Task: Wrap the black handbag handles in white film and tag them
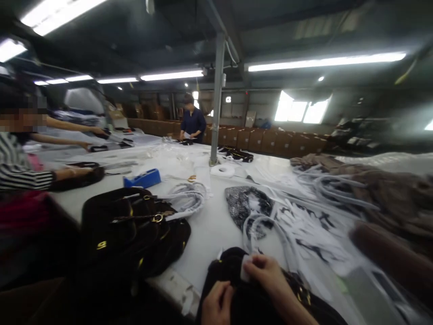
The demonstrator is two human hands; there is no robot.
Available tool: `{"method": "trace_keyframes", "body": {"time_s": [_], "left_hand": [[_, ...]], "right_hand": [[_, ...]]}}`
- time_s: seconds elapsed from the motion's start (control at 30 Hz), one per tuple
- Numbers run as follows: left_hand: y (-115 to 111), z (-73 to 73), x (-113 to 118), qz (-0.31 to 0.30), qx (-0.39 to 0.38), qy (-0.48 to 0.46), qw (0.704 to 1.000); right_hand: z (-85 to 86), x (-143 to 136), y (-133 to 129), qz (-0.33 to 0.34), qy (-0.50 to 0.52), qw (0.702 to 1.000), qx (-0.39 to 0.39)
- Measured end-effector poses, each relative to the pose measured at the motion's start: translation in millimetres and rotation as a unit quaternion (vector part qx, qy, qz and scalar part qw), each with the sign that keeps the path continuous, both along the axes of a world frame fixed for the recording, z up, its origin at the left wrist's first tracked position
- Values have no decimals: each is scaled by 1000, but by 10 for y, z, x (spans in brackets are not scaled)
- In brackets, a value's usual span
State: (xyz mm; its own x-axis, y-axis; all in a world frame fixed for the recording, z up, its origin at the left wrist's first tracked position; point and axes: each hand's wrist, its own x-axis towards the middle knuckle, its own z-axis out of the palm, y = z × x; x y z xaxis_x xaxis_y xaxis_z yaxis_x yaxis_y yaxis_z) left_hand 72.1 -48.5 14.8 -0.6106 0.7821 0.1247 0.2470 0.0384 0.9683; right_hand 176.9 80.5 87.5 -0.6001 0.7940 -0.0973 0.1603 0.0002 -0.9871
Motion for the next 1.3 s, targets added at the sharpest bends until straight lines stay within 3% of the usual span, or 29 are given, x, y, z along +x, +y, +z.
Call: {"method": "trace_keyframes", "body": {"time_s": [0.13, 0.33, 0.6, 0.9, 1.03, 1.17, 1.3], "left_hand": [[72, -162, -41, 22, 36, 23, 999], [55, -150, -36, 31, 42, 44, 998], [25, -98, -93, -13, 9, 51, 999], [-14, 25, -72, -27, -3, 41, 999], [-6, -28, -65, -6, -10, 14, 1000], [19, -88, -54, 20, 17, -81, 996], [20, -105, -70, -6, 51, -113, 992]], "right_hand": [[-107, -158, -49, -72, 63, 993, -71], [-99, -250, -37, -91, 70, 991, -72], [-79, -268, -12, -22, 63, 996, -61], [7, -210, -91, 142, -18, 986, 90], [72, -186, -141, 158, -34, 978, 128], [95, -184, -162, 165, -43, 976, 137], [101, -179, -188, 176, -51, 970, 162]]}}
